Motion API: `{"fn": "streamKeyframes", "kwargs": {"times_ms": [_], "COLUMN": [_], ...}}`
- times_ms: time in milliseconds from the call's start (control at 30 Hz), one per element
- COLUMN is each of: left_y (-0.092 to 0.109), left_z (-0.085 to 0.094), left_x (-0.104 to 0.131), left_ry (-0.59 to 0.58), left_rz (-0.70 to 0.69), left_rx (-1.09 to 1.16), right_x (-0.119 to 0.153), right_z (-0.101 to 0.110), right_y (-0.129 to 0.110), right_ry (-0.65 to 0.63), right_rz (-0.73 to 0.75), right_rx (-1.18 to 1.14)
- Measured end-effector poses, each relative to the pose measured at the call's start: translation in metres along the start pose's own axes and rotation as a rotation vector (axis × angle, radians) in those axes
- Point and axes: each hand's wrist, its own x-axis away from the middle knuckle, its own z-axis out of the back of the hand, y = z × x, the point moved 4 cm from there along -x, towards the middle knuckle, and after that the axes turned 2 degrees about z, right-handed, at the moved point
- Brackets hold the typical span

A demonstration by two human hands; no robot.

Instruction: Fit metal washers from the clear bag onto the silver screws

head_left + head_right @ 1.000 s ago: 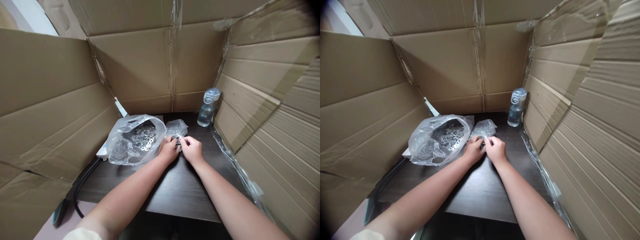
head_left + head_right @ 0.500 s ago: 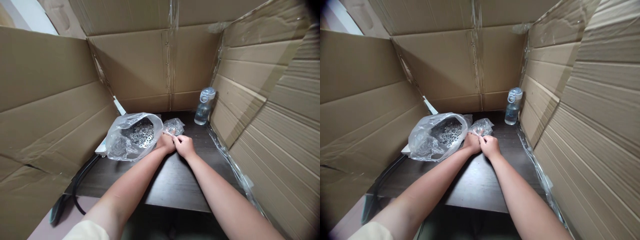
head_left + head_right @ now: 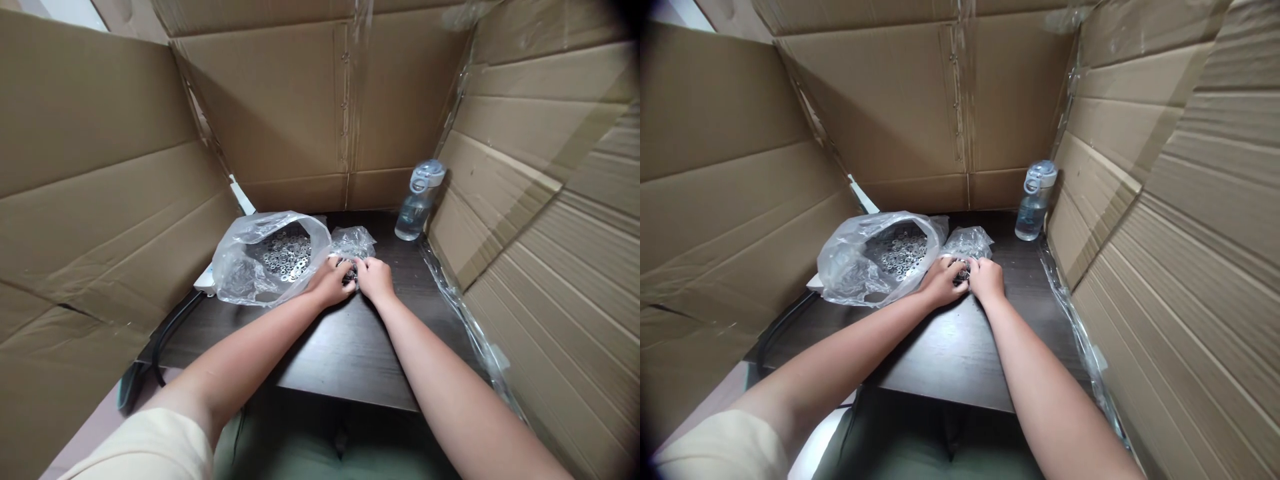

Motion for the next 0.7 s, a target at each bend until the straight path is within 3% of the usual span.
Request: {"fn": "streamKeyframes", "kwargs": {"times_ms": [200, 367, 700], "left_y": [-0.001, 0.001, 0.008], "left_z": [0.009, 0.017, 0.024], "left_x": [0.018, 0.036, 0.049], "left_ry": [0.048, -0.029, -0.095], "left_rz": [-0.145, -0.299, -0.349], "left_rx": [0.059, 0.121, 0.15], "right_x": [0.0, -0.006, -0.048], "right_z": [0.003, 0.006, -0.004], "right_y": [0.0, 0.009, 0.033], "right_ry": [-0.008, 0.049, 0.098], "right_rz": [-0.021, -0.083, -0.358], "right_rx": [-0.01, -0.061, -0.223]}}
